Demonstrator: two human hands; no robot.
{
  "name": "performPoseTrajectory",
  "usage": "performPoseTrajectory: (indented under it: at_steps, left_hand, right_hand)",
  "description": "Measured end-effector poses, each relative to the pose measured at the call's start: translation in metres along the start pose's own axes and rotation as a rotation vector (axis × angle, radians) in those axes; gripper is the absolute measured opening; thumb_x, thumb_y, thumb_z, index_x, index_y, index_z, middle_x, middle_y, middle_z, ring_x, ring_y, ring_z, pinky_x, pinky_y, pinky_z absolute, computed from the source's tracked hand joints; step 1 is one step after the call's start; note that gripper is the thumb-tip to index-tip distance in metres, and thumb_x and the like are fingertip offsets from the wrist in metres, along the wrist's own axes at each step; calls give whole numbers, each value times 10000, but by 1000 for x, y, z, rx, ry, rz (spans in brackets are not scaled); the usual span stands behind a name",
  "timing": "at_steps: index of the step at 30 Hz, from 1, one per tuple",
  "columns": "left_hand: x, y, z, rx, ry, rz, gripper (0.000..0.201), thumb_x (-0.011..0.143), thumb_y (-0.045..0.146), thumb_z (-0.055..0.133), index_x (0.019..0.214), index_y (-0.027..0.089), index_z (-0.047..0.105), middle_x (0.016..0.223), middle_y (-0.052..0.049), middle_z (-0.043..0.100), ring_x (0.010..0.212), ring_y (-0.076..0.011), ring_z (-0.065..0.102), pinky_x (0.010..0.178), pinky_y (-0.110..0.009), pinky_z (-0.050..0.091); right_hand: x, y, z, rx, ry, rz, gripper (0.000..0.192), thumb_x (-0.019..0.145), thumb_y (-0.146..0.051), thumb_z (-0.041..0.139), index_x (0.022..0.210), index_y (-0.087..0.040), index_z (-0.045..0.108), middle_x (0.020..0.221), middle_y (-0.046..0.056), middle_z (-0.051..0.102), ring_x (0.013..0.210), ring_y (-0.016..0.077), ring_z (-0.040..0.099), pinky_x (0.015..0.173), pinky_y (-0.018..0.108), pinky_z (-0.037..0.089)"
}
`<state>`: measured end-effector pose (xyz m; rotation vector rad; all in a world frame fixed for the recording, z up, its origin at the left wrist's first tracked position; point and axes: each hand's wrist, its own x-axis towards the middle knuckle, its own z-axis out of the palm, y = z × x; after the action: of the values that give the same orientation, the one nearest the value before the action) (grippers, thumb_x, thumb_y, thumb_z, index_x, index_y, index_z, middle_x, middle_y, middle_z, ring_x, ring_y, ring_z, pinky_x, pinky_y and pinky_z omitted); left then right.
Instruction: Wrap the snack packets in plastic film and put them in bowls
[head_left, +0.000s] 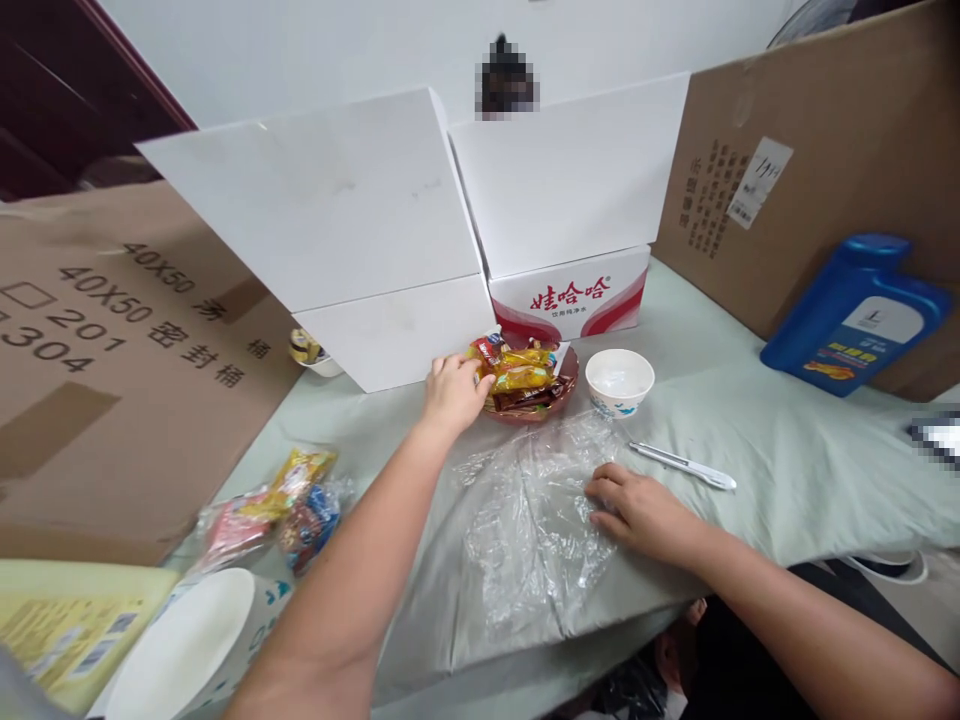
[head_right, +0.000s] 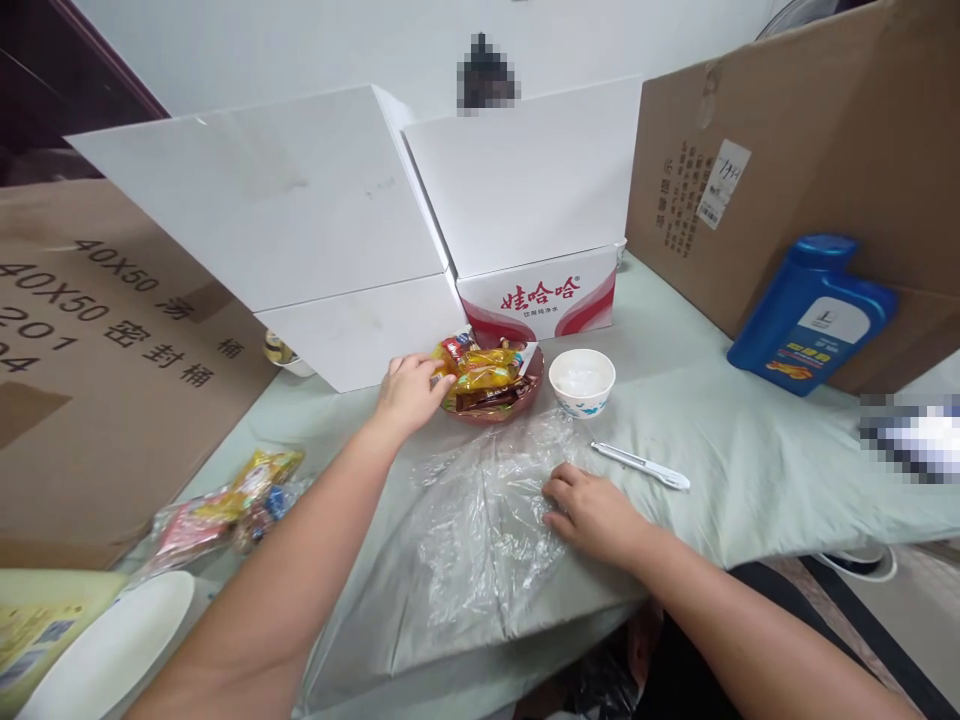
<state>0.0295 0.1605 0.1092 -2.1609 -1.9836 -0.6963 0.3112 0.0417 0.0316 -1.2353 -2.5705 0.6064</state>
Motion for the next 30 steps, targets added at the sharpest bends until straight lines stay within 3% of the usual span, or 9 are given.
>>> performPoseTrajectory:
  at_steps: [5,7,9,12,16,18,23,27,30]
  left_hand:
    - [-45,18,-7,-133,213,109,277,895,248,474,1072,144,660,1170,-138,596,1142,-281,521,1016,-438,408]
    - [-74,28,-14,-255,6,173,263,916,271,455,1036,156,659,1028,-101,637,978,-230,592,898,-382,478]
    - [-104,34,-18,-376,-406,283,235,905,319,507,1039,204,662,948,-48,661,839,-184,618,785,-330,509]
    - [-144,35,-16,-407,-794,396,302,790,413,695,1035,238,669,1019,-43,650,993,-222,603,850,-357,509]
    - [-184,26,-13,-399,-780,324,647,602,545,816,1143,253,616,1286,-95,540,1257,-317,457,1025,-497,435]
    - [-202,22,-14,-404,-770,311,775,516,553,853,1183,263,585,1391,-110,475,1360,-371,339,1079,-570,370]
    - [-230,12,-29,-442,-715,222,150,776,149,607,903,228,607,1333,-82,545,1377,-300,358,1075,-504,396]
    - [-214,-8,-47,-723,-811,92,59,806,158,529,800,206,562,1110,-72,663,1118,-225,595,950,-407,490]
    - [-186,-24,-44,-957,-909,-68,109,841,293,531,803,194,557,860,-57,690,815,-179,655,746,-327,536]
  right_hand:
    - [-3,0,-7,4,87,-75,297,904,-360,570,1126,-180,648,1138,121,643,1099,270,550,954,441,443]
    - [-6,0,-12,5,62,-134,472,825,-470,663,1199,-185,622,1226,128,616,1202,307,486,1016,485,382]
    - [-10,2,-18,12,-21,-162,672,711,-536,752,1264,-192,588,1243,133,605,1216,327,472,1017,490,366]
    - [-16,5,-28,-5,-130,-126,692,650,-441,820,1261,-210,592,1132,113,642,1080,302,543,941,454,396]
    - [-19,8,-35,-27,-182,-129,163,742,-158,699,885,-237,696,822,31,658,875,225,572,861,401,391]
    - [-19,8,-38,23,-164,-175,120,754,-117,641,766,-232,674,800,24,650,875,213,577,871,397,390]
    - [-23,8,-47,195,-185,-210,147,744,-105,592,803,-228,646,976,27,679,1003,217,602,921,382,421]
    - [-27,9,-50,343,-362,-99,145,758,-127,582,855,-222,631,833,-2,689,759,159,633,680,271,475]
    - [-21,9,-43,566,-387,-76,125,798,-158,560,899,-214,607,824,-10,698,753,146,652,685,255,496]
